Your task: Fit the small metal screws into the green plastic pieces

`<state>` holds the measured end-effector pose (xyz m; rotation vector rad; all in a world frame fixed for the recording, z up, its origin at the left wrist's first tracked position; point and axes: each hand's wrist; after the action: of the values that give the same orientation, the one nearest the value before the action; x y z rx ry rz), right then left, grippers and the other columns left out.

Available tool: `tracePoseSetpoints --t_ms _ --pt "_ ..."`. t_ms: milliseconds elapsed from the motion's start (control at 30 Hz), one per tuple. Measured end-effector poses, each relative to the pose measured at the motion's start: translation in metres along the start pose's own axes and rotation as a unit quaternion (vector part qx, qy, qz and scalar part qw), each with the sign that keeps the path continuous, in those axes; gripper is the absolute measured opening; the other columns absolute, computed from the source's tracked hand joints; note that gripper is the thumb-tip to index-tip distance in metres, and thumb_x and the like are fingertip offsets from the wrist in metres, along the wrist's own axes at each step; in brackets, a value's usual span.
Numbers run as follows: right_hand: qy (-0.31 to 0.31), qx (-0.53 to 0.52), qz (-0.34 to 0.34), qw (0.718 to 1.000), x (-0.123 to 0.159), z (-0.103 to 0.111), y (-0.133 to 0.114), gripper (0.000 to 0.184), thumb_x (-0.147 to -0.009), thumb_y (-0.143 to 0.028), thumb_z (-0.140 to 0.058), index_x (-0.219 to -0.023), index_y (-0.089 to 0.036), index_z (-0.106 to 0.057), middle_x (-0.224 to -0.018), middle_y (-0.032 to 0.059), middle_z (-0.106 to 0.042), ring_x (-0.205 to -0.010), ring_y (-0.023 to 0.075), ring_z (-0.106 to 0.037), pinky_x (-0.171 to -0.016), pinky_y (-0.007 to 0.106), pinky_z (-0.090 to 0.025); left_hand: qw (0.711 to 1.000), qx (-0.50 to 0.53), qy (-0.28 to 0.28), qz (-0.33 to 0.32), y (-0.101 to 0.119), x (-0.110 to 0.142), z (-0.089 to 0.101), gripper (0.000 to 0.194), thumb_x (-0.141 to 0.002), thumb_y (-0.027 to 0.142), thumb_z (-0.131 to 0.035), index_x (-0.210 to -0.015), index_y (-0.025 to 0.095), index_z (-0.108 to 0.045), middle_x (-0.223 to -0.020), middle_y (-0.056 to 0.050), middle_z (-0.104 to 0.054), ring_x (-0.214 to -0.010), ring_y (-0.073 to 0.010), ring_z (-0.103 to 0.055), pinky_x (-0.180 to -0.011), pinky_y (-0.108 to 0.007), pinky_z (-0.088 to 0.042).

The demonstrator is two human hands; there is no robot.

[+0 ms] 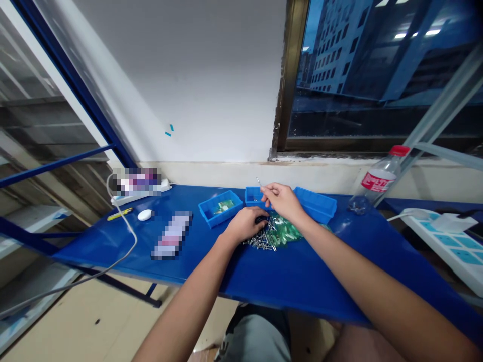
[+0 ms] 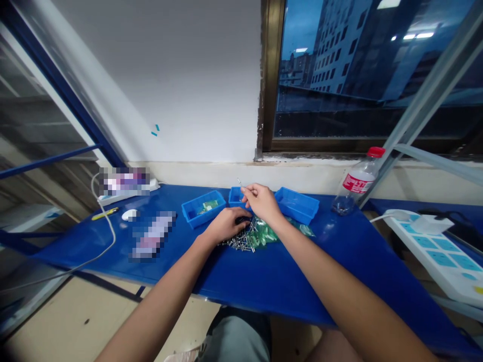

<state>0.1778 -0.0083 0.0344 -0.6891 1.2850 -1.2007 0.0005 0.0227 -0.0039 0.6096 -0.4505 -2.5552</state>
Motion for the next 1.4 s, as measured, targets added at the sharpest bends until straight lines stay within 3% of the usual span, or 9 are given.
tracePoseSetpoints --t_ms 167,367,567,667,833,933,1033,1200,1400 --pt "-0.018 -0.014 0.003 1.000 -0.002 -0.009 0.008 0.032 -0.095 -0.050 -0.062 -0.083 -0.021 -0.065 -0.075 0.0031 -0.074 -0.058 0.0152 -0.065 -0.059 0.029 -0.052 1.000 -0.005 0.015 0.008 0.001 -0.001 0.000 0.027 -0.089 0.015 -0.066 -0.112 0.019 -0.079 -0.115 -0.009 -0.079 -0.104 -0.0239 -0.074 -0.097 -0.033 -0.056" --pt "-0.052 0.015 -0.001 0.999 -0.003 -0.028 0.010 0.018 -0.095 -0.036 -0.060 -0.088 -0.022 -0.067 -0.076 0.0015 -0.075 -0.061 0.0155 -0.067 -0.059 0.027 -0.051 0.998 -0.052 0.004 0.021 0.003 -0.001 0.001 0.023 -0.087 0.011 -0.064 -0.103 0.014 -0.080 -0.104 -0.013 -0.079 -0.095 -0.0285 -0.075 -0.089 -0.038 -0.059" --pt "-0.024 0.101 0.043 0.994 -0.011 -0.048 -0.002 0.014 -0.096 -0.029 -0.060 -0.088 -0.022 -0.069 -0.075 0.0010 -0.076 -0.072 0.0182 -0.073 -0.071 0.029 -0.054 0.998 -0.043 0.037 0.024 0.000 0.000 -0.001 0.025 -0.085 0.013 -0.067 -0.108 0.011 -0.077 -0.113 -0.016 -0.078 -0.102 -0.0310 -0.074 -0.089 -0.038 -0.059" --pt "0.007 0.208 0.069 0.976 -0.008 -0.038 -0.010 0.017 -0.098 -0.031 -0.057 -0.089 -0.023 -0.069 -0.081 0.0030 -0.078 -0.078 0.0201 -0.074 -0.074 0.029 -0.053 0.999 -0.040 0.021 0.023 0.003 -0.001 0.002 0.018 -0.086 0.013 -0.067 -0.100 0.012 -0.078 -0.104 -0.014 -0.079 -0.096 -0.0291 -0.074 -0.088 -0.038 -0.059" --pt "0.021 0.459 0.052 0.887 0.002 -0.004 -0.013 0.022 -0.101 -0.031 -0.053 -0.104 -0.021 -0.072 -0.096 0.0113 -0.079 -0.088 0.0265 -0.073 -0.078 0.034 -0.050 0.999 -0.032 0.020 -0.019 0.009 -0.003 0.003 0.027 -0.090 0.013 -0.064 -0.112 0.017 -0.078 -0.122 -0.010 -0.077 -0.112 -0.0259 -0.071 -0.105 -0.039 -0.055" --pt "0.001 0.512 0.055 0.857 0.004 0.011 -0.007 0.027 -0.103 -0.033 -0.052 -0.115 -0.019 -0.072 -0.107 0.0143 -0.079 -0.093 0.0284 -0.073 -0.079 0.035 -0.050 0.999 -0.032 0.001 -0.023 0.008 -0.004 0.000 0.029 -0.091 0.014 -0.062 -0.114 0.019 -0.079 -0.127 -0.008 -0.076 -0.117 -0.0233 -0.071 -0.108 -0.036 -0.053" --pt "-0.014 0.493 0.091 0.865 0.008 0.022 0.001 0.030 -0.102 -0.035 -0.053 -0.121 -0.021 -0.072 -0.107 0.0132 -0.079 -0.092 0.0295 -0.073 -0.077 0.037 -0.050 0.999 -0.035 -0.017 -0.013 0.005 -0.005 -0.001 0.027 -0.093 0.016 -0.062 -0.112 0.020 -0.080 -0.119 -0.006 -0.079 -0.110 -0.0222 -0.073 -0.102 -0.033 -0.055" --pt "-0.010 0.404 0.165 0.899 0.027 0.036 0.014 0.027 -0.101 -0.035 -0.052 -0.112 -0.026 -0.075 -0.099 0.0097 -0.078 -0.085 0.0268 -0.070 -0.074 0.037 -0.049 0.999 -0.048 -0.008 -0.005 0.002 -0.007 0.000 0.020 -0.093 0.020 -0.067 -0.107 0.021 -0.081 -0.107 -0.006 -0.081 -0.099 -0.0235 -0.074 -0.098 -0.035 -0.055" --pt "0.006 0.389 0.166 0.906 0.044 0.047 0.031 0.027 -0.101 -0.036 -0.052 -0.108 -0.026 -0.076 -0.094 0.0082 -0.079 -0.082 0.0262 -0.070 -0.073 0.036 -0.049 0.999 -0.042 0.000 -0.011 0.003 -0.007 0.000 0.020 -0.091 0.020 -0.068 -0.106 0.021 -0.081 -0.105 -0.006 -0.081 -0.100 -0.0238 -0.073 -0.097 -0.035 -0.054"
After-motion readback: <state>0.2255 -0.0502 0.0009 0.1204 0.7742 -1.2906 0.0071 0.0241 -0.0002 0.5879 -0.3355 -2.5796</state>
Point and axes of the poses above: each hand's wrist, its own x-axis away from the middle knuckle, its own z-axis out of the back of the hand, y = z × x
